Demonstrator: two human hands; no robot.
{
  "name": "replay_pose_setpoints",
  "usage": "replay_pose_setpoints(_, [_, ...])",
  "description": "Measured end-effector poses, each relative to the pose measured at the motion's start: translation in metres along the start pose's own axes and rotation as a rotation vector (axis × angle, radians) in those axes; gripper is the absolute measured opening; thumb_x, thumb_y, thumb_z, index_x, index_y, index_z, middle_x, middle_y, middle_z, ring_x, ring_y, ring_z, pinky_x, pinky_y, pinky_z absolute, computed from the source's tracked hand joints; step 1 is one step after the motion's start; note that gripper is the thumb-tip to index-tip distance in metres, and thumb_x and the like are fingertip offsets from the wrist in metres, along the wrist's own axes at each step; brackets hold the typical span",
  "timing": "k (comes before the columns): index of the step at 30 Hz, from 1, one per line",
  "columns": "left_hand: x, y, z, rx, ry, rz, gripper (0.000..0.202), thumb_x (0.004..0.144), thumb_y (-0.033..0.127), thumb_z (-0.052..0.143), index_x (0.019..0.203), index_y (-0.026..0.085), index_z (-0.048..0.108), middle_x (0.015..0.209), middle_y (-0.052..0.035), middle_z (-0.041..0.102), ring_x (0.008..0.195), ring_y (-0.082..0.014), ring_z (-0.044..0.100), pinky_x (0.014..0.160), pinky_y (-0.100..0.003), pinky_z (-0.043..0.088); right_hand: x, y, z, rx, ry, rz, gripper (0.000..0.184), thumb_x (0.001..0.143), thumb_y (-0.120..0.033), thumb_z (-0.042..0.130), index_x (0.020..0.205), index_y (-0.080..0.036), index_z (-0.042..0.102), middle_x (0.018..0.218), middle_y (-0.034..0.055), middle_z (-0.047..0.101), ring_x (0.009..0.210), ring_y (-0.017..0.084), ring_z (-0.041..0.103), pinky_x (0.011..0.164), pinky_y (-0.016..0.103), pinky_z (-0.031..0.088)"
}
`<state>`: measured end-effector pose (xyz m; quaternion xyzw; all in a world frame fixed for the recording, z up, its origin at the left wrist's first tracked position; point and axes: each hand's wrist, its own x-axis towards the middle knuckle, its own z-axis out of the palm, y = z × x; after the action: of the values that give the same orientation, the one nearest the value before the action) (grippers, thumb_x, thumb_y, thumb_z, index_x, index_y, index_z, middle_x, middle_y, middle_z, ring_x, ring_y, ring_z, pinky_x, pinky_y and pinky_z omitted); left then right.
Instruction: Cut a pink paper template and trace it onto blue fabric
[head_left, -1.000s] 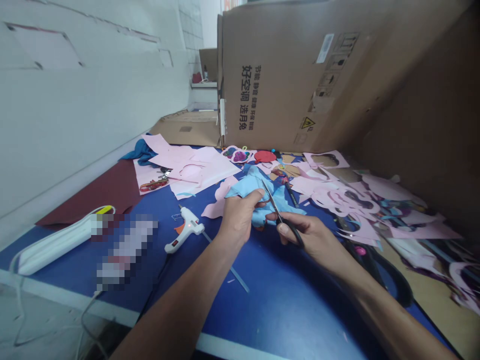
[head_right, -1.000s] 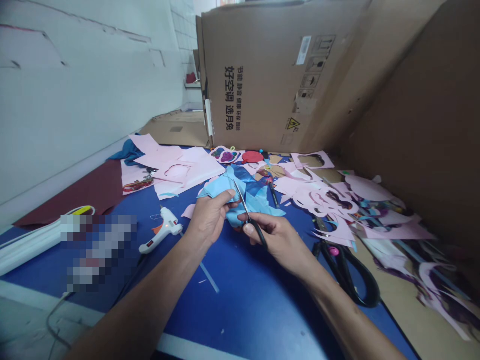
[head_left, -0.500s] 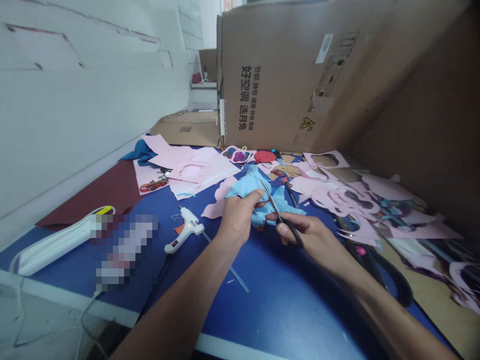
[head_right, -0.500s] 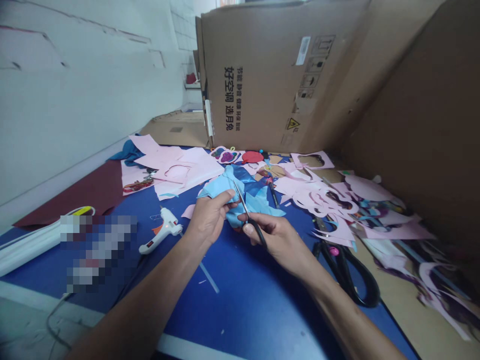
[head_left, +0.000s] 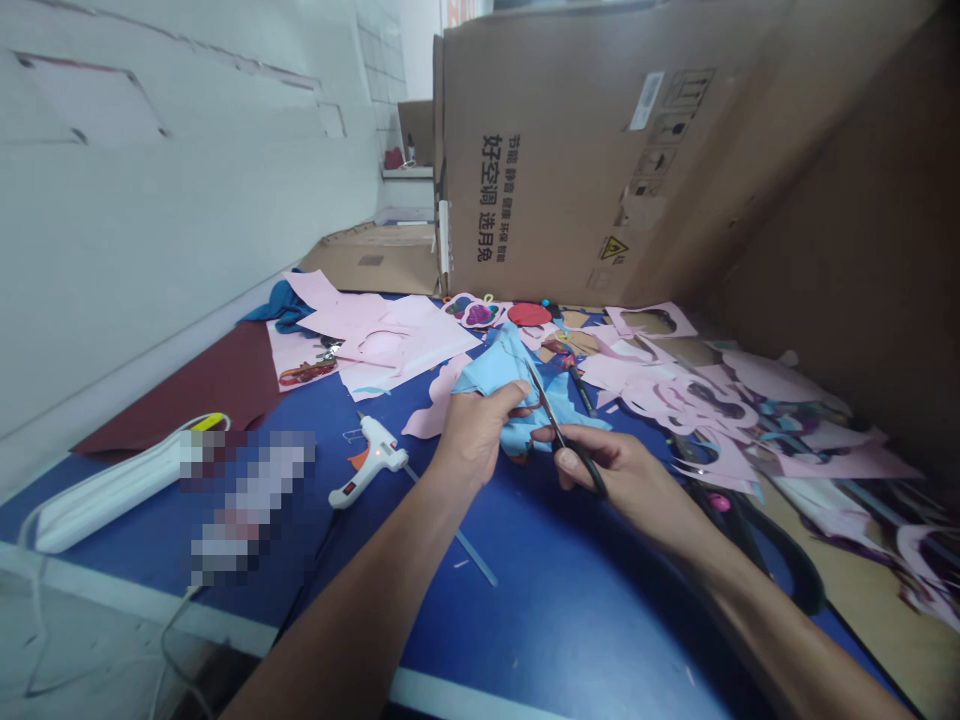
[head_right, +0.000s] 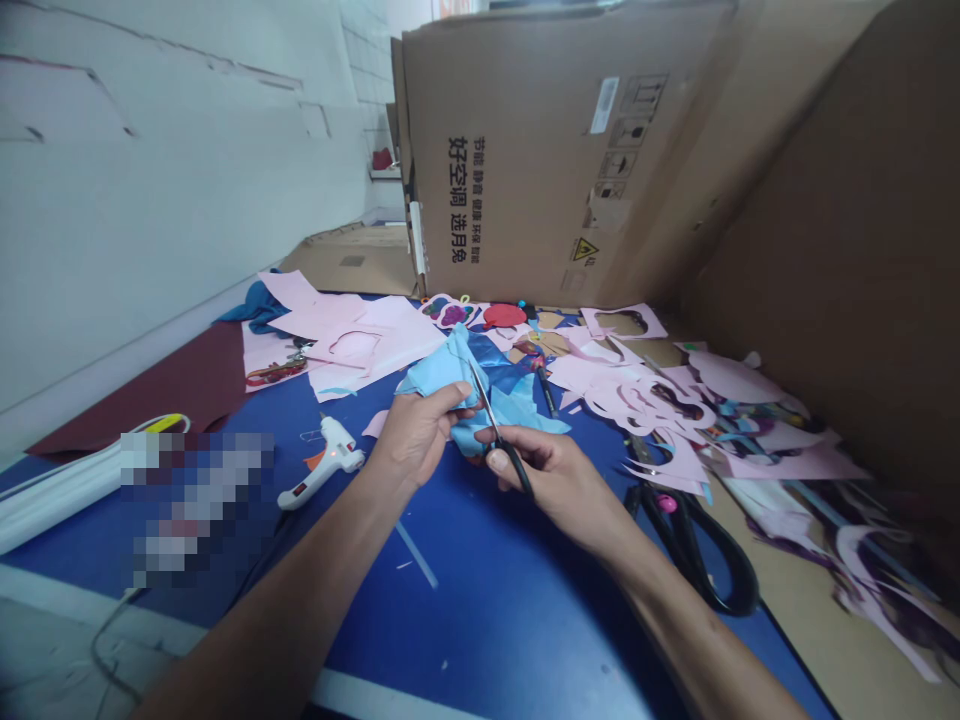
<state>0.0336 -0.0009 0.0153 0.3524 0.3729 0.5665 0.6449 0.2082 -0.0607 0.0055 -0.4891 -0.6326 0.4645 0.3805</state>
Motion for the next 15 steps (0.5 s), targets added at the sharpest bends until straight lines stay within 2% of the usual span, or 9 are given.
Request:
replay_pose_setpoints(8, [0.0018, 0.0024, -0.0026, -0.013, -0.078, 0.014, 0.028, 0.065, 0.027, 0.088, 0.08, 0.02, 0.066, 0.075, -0.0007, 0.073, 0.066, -0.016, 0.07, 0.06, -0.025, 0.058, -0.0003, -0.0035, -0.0015, -0.004, 0.003, -0.018, 0.062, 0.091, -0.076, 0.076, 0.117, -0.021, 0.089, 0.074, 0.0021, 0.068, 0.068, 0.018, 0.054, 0.067, 0.032, 0.047])
replay_pose_setpoints(15, [0.0033, 0.0028, -0.0044, -0.001, -0.071, 0.005, 0.03, 0.063, 0.027, 0.089, 0.081, 0.02, 0.066, 0.073, -0.0011, 0.071, 0.064, -0.0157, 0.068, 0.058, -0.025, 0.058, -0.0002, -0.0026, -0.0029, -0.008, -0.006, -0.02, 0.065, 0.092, -0.077, 0.075, 0.12, -0.02, 0.089, 0.075, 0.0032, 0.069, 0.069, 0.019, 0.055, 0.067, 0.032, 0.047])
